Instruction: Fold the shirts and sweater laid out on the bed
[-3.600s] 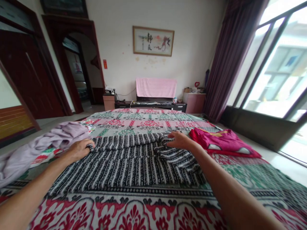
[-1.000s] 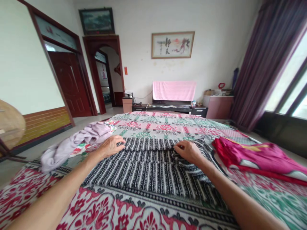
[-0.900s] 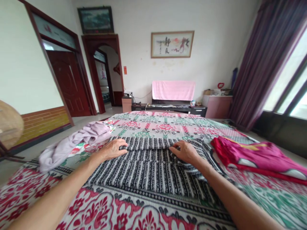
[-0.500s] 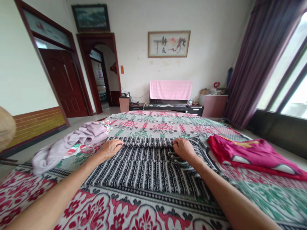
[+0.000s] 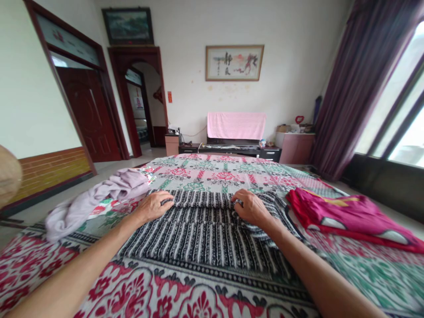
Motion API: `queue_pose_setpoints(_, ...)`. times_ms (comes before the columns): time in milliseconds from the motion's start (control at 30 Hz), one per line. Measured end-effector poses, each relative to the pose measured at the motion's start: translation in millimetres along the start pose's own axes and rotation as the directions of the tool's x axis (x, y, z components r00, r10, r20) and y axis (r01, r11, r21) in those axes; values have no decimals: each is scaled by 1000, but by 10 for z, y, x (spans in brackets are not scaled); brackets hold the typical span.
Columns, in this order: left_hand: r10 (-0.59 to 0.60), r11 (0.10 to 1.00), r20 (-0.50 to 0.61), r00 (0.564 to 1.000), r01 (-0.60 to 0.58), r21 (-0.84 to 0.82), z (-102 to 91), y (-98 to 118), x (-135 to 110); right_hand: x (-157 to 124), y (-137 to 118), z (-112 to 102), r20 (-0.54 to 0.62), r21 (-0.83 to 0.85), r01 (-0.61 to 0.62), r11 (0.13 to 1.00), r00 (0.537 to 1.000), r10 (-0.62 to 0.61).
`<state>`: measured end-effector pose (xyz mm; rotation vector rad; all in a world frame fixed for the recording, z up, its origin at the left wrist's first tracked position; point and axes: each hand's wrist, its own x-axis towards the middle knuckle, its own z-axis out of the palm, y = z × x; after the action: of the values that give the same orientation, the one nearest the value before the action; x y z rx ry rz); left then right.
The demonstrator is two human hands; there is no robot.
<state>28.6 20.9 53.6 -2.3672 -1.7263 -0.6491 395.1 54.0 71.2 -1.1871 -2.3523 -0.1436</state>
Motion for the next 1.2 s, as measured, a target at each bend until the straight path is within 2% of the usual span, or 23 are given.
queue_pose_setpoints(67, -1, 1000, -58, 998, 0, -5, -5, 36, 9, -7, -29, 16, 62, 29, 57, 998, 996, -59)
queue_pose_setpoints(167, 51, 999, 43, 998, -51, -1, 21, 58, 14, -18, -49, 23, 177, 19, 30, 999, 984, -33)
queue_pose_setpoints(233, 82, 997, 125, 989, -83, 2, 52, 50, 11, -17, -65, 10, 159, 36, 35, 999, 986, -40)
queue_pose_setpoints(267, 79, 997, 132, 988, -80, 6, 69, 42, 9, -15, -77, 4, 133, 57, 60, 997, 989, -67)
queue_pose_setpoints(333, 41, 999, 88, 995, -43, 20, 95, 28, 8, -14, -107, 4, 97, 116, 137, 984, 984, -149)
queue_pose_setpoints(400, 16, 999, 47, 999, -18, 30, 108, 32, 7, -20, -135, 29, 119, 172, 200, 965, 968, -222)
queue_pose_setpoints(467, 32, 999, 83, 996, -35, 29, 108, 61, 1, -36, -148, 73, 164, 206, 224, 953, 952, -260)
queue_pose_setpoints(633, 15, 998, 233, 972, -29, 55, 72, 185, -34, -62, -133, 156, 193, 219, 195, 956, 952, -238)
queue_pose_setpoints(733, -3, 998, 263, 965, -13, 60, 42, 216, -46, -63, -161, 157, 185, 184, 197, 963, 955, -230)
queue_pose_setpoints(867, -16, 1000, 279, 960, 17, 0, 39, 178, -43, -78, -231, 156, 261, 191, 196, 962, 934, -243)
queue_pose_setpoints(967, -43, 998, 220, 975, 54, -45, 68, 95, -22, -89, -247, 172, 285, 197, 180, 964, 930, -232)
queue_pose_setpoints(1067, -175, 985, 63, 983, 174, 11, 48, -40, -9, -92, -232, 188, 285, 201, 176, 963, 931, -230)
queue_pose_setpoints(1133, -325, 940, -40, 945, 327, 93, -18, -150, -25, -88, -222, 194, 272, 205, 180, 962, 934, -233)
queue_pose_setpoints(1200, -460, 870, -68, 885, 465, 165, -104, -253, -62, -83, -218, 196, 257, 205, 187, 961, 937, -237)
